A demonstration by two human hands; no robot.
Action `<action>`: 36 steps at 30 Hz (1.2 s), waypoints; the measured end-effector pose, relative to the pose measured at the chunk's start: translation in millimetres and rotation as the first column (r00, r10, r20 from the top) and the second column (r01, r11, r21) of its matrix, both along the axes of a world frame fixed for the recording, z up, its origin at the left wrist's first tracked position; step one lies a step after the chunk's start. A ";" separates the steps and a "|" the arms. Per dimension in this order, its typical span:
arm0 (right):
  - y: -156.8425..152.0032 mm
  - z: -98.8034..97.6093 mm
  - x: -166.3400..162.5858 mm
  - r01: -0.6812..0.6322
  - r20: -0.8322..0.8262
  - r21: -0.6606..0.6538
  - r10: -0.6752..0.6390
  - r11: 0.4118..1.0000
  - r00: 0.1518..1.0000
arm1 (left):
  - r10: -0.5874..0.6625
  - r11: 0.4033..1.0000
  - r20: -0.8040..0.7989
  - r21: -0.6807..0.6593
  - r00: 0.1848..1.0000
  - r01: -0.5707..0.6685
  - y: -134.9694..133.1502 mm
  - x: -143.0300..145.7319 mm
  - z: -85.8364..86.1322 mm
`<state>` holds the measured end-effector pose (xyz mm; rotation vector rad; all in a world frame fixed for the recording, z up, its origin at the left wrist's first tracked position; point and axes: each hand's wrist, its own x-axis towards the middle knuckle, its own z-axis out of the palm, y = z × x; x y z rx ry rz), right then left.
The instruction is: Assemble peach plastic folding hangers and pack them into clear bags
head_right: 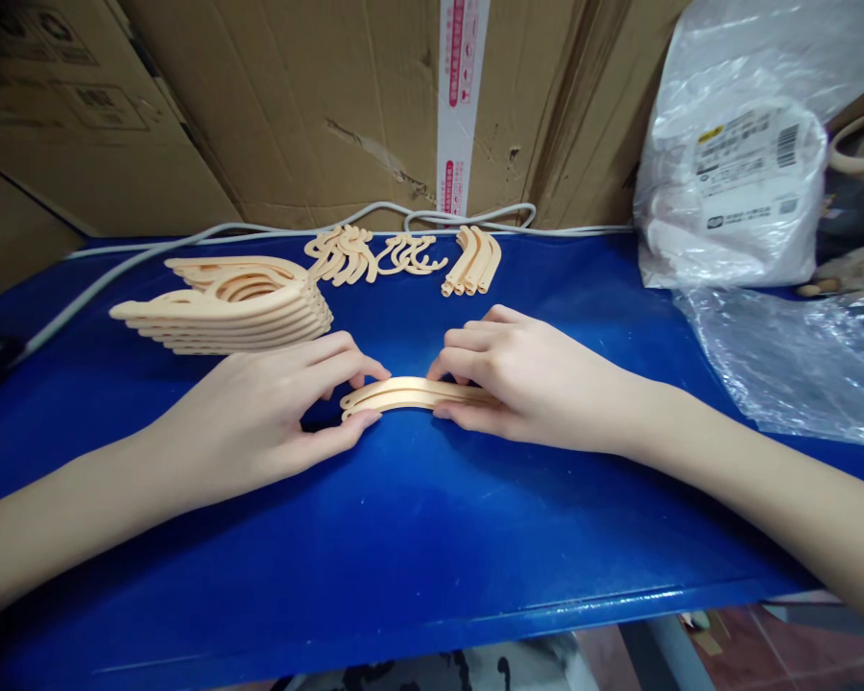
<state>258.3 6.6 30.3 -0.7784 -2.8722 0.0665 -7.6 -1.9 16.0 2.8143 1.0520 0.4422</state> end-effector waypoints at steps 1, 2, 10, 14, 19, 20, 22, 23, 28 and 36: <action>-0.2 0.2 0.0 0.005 -0.004 -0.016 -0.005 1.000 1.000 | 0.009 1.000 0.010 -0.026 1.000 -0.009 -0.9 0.5 0.1; -0.6 0.4 0.0 0.011 -0.006 -0.030 -0.011 1.000 1.000 | 0.019 0.999 0.023 -0.051 1.000 -0.018 -1.9 0.8 0.1; -1.6 0.2 -1.7 0.074 -0.037 -0.184 -0.082 0.980 0.996 | 0.135 0.975 0.071 -0.185 0.988 -0.120 -4.9 3.4 0.1; -2.0 2.0 -3.0 0.084 -0.030 -0.203 -0.092 0.975 0.995 | 0.160 0.976 0.088 -0.165 0.983 -0.144 -6.7 3.7 -0.1; 1.8 12.1 -4.0 0.117 -0.065 -0.134 -0.126 0.984 0.990 | 0.166 0.979 0.092 -0.133 0.982 -0.153 -8.9 3.8 0.1; 5.0 14.8 -3.9 0.131 -0.075 -0.106 -0.139 0.986 0.987 | 0.167 0.980 0.098 -0.130 0.981 -0.154 -8.9 3.7 0.2; 15.3 19.9 -3.3 0.157 -0.073 -0.041 -0.159 0.987 0.985 | 0.172 0.978 0.106 -0.134 0.979 -0.157 -8.4 3.7 0.3; 22.2 22.1 -3.0 0.166 -0.061 -0.008 -0.166 0.986 0.984 | 0.177 0.977 0.107 -0.137 0.978 -0.162 -8.1 3.7 0.3; 68.0 28.0 -4.8 0.197 -0.002 0.148 -0.198 0.969 0.980 | 0.196 0.973 0.087 -0.145 0.977 -0.182 -7.8 4.6 -2.3; 126.7 18.8 -25.5 0.255 0.128 0.335 -0.312 0.907 0.942 | 0.194 0.968 0.093 -0.178 0.977 -0.175 -6.1 4.9 2.9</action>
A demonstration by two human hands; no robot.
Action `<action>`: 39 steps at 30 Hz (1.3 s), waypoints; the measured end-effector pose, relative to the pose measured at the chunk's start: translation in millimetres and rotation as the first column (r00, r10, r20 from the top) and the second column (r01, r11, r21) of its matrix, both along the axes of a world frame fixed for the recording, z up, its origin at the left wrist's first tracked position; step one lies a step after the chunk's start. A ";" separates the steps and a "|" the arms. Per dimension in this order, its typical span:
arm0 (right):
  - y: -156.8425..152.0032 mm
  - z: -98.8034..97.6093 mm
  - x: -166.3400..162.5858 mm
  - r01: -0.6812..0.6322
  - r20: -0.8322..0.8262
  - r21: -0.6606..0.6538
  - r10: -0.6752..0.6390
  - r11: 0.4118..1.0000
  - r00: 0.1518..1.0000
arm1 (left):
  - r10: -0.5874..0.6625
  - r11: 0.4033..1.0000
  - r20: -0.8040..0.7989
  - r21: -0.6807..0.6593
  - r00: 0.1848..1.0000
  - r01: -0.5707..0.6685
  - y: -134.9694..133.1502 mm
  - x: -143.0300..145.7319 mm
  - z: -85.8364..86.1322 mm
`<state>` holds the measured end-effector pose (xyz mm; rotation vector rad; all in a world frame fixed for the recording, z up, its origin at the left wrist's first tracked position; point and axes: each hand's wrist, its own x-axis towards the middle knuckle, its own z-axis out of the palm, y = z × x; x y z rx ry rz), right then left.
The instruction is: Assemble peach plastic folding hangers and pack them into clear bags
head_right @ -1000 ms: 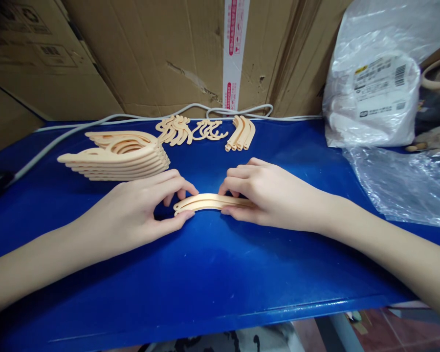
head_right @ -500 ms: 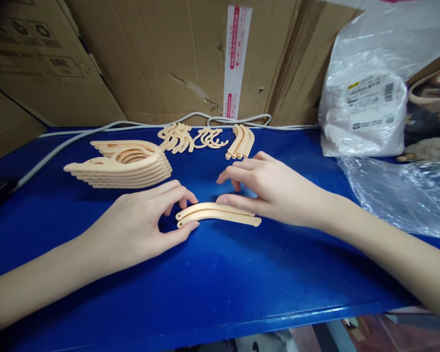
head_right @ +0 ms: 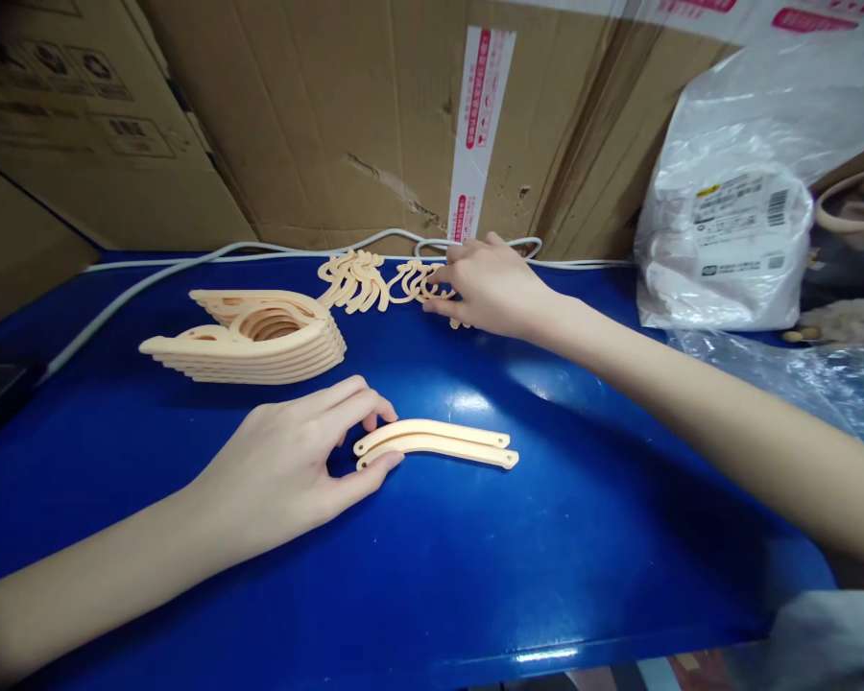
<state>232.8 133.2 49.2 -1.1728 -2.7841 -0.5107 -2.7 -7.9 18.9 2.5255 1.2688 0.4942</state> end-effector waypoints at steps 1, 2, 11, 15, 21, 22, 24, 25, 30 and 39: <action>4.4 -2.7 -2.3 0.009 0.007 0.010 -0.009 1.000 1.000 | 0.001 1.000 -0.006 -0.014 1.000 -0.001 0.6 0.2 1.6; 8.3 -5.5 -4.3 0.015 0.011 0.010 -0.015 1.000 1.000 | 0.002 1.000 -0.011 -0.029 1.000 -0.002 1.2 0.4 2.9; 24.0 -12.2 -11.9 0.029 -0.022 -0.071 -0.030 0.997 0.999 | 0.008 0.996 -0.004 -0.085 1.000 -0.008 4.2 0.4 5.1; 25.6 -5.7 -14.7 0.029 -0.006 -0.109 -0.030 0.994 1.000 | 0.002 0.996 -0.002 -0.087 1.000 -0.002 4.4 0.2 4.9; 26.8 -1.9 -20.4 -0.065 -0.025 -0.052 0.063 0.997 0.998 | -0.001 0.997 -0.013 -0.083 1.000 0.000 4.0 -0.5 6.1; 27.1 -2.7 -21.9 -0.106 -0.013 -0.046 0.105 0.993 0.994 | -0.003 0.997 -0.013 -0.083 1.000 0.001 4.1 -0.7 6.1; 27.5 -5.3 -25.3 -0.175 0.026 -0.052 0.176 0.983 0.984 | -0.005 0.996 -0.015 -0.088 1.000 0.004 4.3 -1.2 6.2; 27.6 -6.6 -27.0 -0.195 0.043 -0.056 0.197 0.979 0.979 | -0.005 0.996 -0.016 -0.088 1.000 0.004 4.4 -1.4 6.2; 27.6 -8.2 -31.2 -0.209 0.059 -0.020 0.210 0.978 0.976 | -0.008 0.999 -0.019 -0.052 1.000 0.007 5.5 -0.9 5.1; 29.2 -1.1 -19.9 -0.220 0.024 0.027 0.219 0.975 0.975 | 0.080 0.995 0.021 0.054 0.997 -0.081 5.2 -3.6 34.3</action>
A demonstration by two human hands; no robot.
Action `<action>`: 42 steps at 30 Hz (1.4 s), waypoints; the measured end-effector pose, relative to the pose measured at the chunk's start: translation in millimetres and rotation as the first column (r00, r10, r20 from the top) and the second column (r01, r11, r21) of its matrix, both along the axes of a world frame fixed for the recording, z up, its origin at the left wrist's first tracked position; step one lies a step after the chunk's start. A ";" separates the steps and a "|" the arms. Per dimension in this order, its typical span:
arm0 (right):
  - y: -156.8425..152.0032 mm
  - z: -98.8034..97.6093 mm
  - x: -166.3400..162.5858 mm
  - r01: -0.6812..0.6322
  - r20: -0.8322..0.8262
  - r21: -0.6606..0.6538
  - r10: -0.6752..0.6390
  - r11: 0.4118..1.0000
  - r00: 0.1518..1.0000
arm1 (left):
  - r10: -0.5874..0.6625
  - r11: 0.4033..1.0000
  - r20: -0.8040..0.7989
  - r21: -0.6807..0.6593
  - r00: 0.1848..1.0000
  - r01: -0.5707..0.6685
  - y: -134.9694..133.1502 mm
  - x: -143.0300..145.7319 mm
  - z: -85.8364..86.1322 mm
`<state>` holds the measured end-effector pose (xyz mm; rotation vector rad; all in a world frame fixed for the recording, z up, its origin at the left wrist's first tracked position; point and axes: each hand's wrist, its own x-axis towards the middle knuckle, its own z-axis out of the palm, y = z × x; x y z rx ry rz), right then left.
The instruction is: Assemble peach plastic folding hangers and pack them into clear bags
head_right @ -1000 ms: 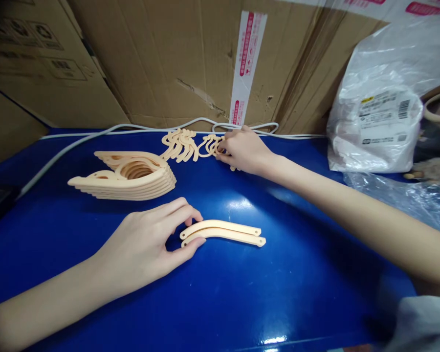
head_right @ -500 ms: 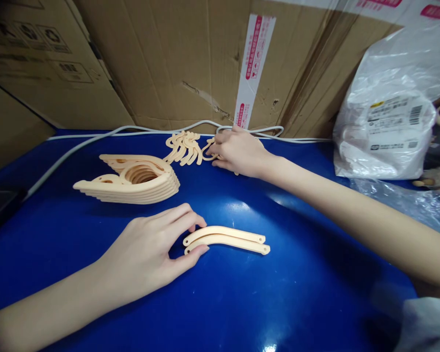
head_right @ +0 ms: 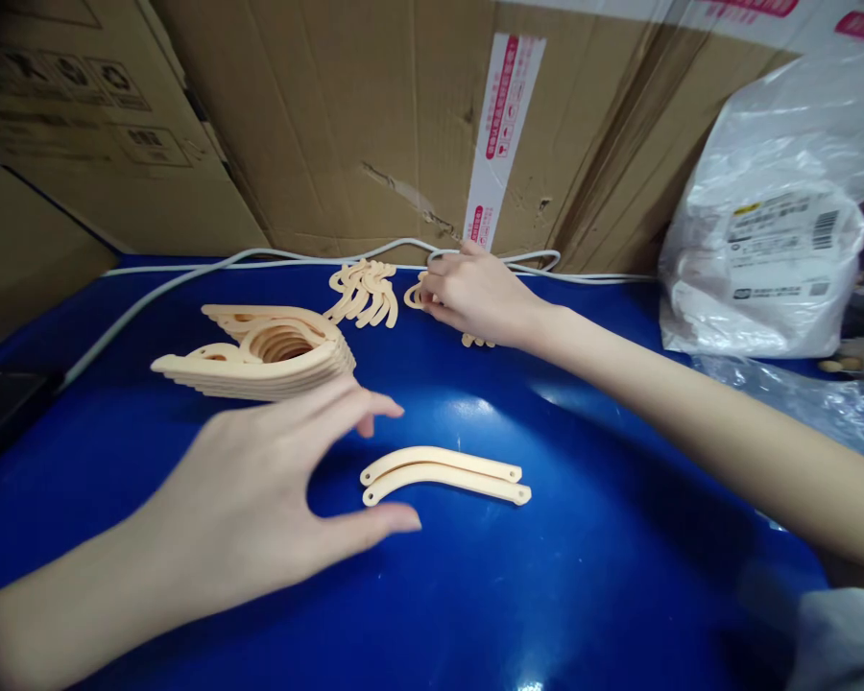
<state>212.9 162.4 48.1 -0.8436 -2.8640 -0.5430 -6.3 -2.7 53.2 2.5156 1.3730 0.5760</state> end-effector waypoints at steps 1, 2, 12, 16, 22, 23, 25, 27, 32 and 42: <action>-0.4 0.9 1.8 -0.001 0.003 0.005 0.001 1.000 1.000 | 0.060 0.998 0.011 0.036 0.998 -0.061 3.8 -2.2 10.0; -1.1 2.0 3.9 -0.004 0.009 0.012 0.004 1.000 1.000 | 0.145 0.988 0.005 0.056 0.989 -0.145 9.8 -4.8 20.8; -53.8 16.4 32.7 -0.132 -0.072 -0.036 0.130 0.991 0.989 | 0.452 0.853 -0.452 -0.035 0.769 -0.521 147.5 -31.2 58.2; -91.7 10.5 44.8 -0.149 -0.162 -0.149 0.125 0.977 0.979 | 0.324 0.843 -0.570 -0.188 0.755 -0.503 180.9 -29.9 40.2; -123.7 -6.1 66.0 -0.116 -0.256 -0.284 0.042 0.952 0.966 | 0.321 0.810 -0.579 -0.243 0.749 -0.534 200.0 -33.5 28.3; -125.9 -8.2 69.2 -0.113 -0.266 -0.306 0.028 0.945 0.963 | 0.334 0.802 -0.564 -0.251 0.755 -0.543 203.0 -35.0 27.2; -128.5 -11.3 74.4 -0.102 -0.281 -0.346 0.000 0.933 0.960 | 0.348 0.792 -0.523 -0.281 0.778 -0.542 208.6 -37.0 24.8; -129.7 -13.3 77.7 -0.091 -0.285 -0.377 -0.023 0.922 0.958 | 0.346 0.785 -0.488 -0.316 0.801 -0.532 213.0 -37.1 22.4; -129.7 -16.0 79.6 -0.080 -0.298 -0.417 -0.054 0.905 0.953 | 0.340 0.772 -0.473 -0.353 0.813 -0.529 217.5 -33.1 19.4; -129.9 -16.1 82.0 -0.055 -0.317 -0.499 -0.123 0.865 0.940 | 0.331 0.870 -0.535 -0.145 0.777 -0.470 204.1 -11.3 31.4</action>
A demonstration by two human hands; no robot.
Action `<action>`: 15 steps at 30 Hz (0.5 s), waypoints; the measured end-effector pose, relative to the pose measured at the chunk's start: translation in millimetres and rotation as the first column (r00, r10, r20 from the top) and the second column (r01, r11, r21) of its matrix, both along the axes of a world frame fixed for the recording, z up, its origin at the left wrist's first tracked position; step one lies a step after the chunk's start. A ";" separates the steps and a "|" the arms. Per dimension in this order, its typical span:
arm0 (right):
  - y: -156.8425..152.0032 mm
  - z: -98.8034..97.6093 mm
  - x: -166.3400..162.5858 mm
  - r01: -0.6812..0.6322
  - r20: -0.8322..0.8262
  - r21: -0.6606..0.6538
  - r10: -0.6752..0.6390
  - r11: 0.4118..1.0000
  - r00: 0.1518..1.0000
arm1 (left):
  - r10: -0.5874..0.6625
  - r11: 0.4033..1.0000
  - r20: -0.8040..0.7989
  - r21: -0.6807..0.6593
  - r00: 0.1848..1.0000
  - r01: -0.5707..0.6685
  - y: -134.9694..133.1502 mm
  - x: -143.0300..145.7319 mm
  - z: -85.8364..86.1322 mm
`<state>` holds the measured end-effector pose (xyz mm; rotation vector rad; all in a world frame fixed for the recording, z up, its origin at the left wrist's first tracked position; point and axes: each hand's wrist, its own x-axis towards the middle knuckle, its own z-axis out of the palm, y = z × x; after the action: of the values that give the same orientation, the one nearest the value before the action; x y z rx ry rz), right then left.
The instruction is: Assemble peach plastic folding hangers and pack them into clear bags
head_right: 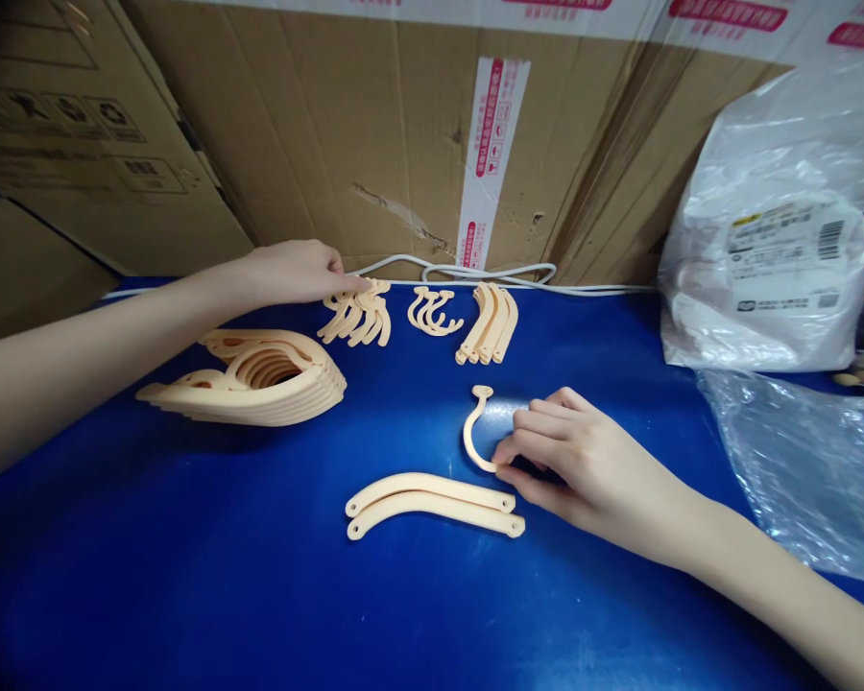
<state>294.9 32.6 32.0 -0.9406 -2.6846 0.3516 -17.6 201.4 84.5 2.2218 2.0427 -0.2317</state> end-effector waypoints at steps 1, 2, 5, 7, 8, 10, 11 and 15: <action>-0.7 -0.4 0.5 0.006 -0.006 -0.009 -0.006 1.000 1.000 | -0.009 1.000 -0.009 -0.002 1.000 0.009 -1.7 4.1 0.4; -1.5 -0.7 0.9 0.012 -0.011 -0.020 -0.013 1.000 1.000 | -0.015 1.000 -0.019 -0.007 1.000 0.015 -2.7 7.7 0.2; -3.9 -1.4 1.6 0.024 -0.017 -0.038 -0.025 0.999 1.000 | -0.027 0.999 -0.045 -0.025 0.999 0.026 -1.7 14.5 -2.4; -4.9 -1.6 1.7 0.023 -0.015 -0.037 -0.024 0.999 1.000 | -0.029 0.999 -0.053 -0.034 0.998 0.027 1.3 16.2 -4.8; -5.1 -1.6 1.7 0.023 -0.015 -0.035 -0.023 0.999 1.000 | -0.027 0.999 -0.054 -0.036 0.998 0.025 2.9 16.6 -5.7; -5.0 -1.6 1.5 0.023 -0.018 -0.035 -0.024 0.999 1.000 | -0.022 0.999 -0.047 -0.036 0.999 0.021 5.7 17.0 -6.8; -4.8 -1.6 1.4 0.024 -0.020 -0.038 -0.025 0.999 0.999 | -0.023 0.999 -0.039 -0.035 0.999 0.022 6.7 17.1 -6.9; -4.2 -1.2 1.1 0.033 -0.029 -0.053 -0.034 0.998 0.999 | -0.027 0.999 -0.002 -0.043 1.000 0.026 10.3 17.1 -6.4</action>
<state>296.0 28.3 30.8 -0.9861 -2.6406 0.4273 -0.5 211.7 78.2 2.2255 1.9913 -0.2781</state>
